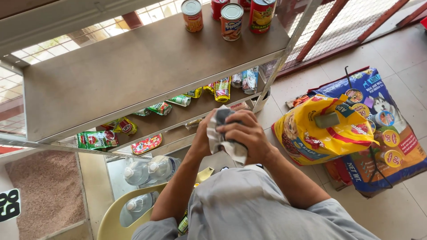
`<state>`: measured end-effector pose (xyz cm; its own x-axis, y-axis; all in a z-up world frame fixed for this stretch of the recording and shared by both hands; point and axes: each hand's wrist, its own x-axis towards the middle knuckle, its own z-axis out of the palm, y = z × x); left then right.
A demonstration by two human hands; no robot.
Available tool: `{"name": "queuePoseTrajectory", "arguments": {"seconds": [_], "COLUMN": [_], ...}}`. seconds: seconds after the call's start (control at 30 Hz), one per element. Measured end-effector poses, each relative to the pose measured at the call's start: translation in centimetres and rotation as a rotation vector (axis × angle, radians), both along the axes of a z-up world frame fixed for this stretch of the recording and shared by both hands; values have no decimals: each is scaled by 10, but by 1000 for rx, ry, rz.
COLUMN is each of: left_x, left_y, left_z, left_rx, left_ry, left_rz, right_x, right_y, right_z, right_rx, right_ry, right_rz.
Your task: Wiping canned food products with a cloth and arranging them on a display shelf.
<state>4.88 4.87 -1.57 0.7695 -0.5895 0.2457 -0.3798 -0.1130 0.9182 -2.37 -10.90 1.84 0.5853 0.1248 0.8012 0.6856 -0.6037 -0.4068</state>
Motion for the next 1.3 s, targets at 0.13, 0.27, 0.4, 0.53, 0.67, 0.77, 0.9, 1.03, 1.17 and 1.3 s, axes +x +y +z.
{"name": "queuePoseTrajectory", "arguments": {"seconds": [0.13,0.27,0.4,0.53,0.67,0.77,0.9,1.03,1.17,1.3], "left_x": [5,-11,0,4,-9,-15,-4,-16,-25,-12], "left_y": [14,5,11,13,-2,-10,-5,-13,-15,-12], "left_z": [-29,-2,-19,-16,-7,-12,-21,-20,-6,-28], "left_rx": [30,79,-34,-28,-42,-107,-133,-90,-56,-45], "left_ry": [-31,-11,-4,17,42,81,82,55,-12,39], "left_rz": [82,115,-42,27,-18,-122,-76,-8,-24,-67], "right_x": [4,13,3,2,11,5,-4,10,3,-8], "right_y": [-14,-6,10,-14,-17,-2,-12,-44,-17,-12], "right_z": [-14,0,3,-14,-2,-4,-8,-33,-3,-10], "right_rx": [4,-99,2,40,-67,-44,28,0,-8,81], "right_ry": [26,24,22,51,25,-8,80,79,52,112], "right_rz": [83,-69,75,50,-98,-55,59,-27,-36,75]}}
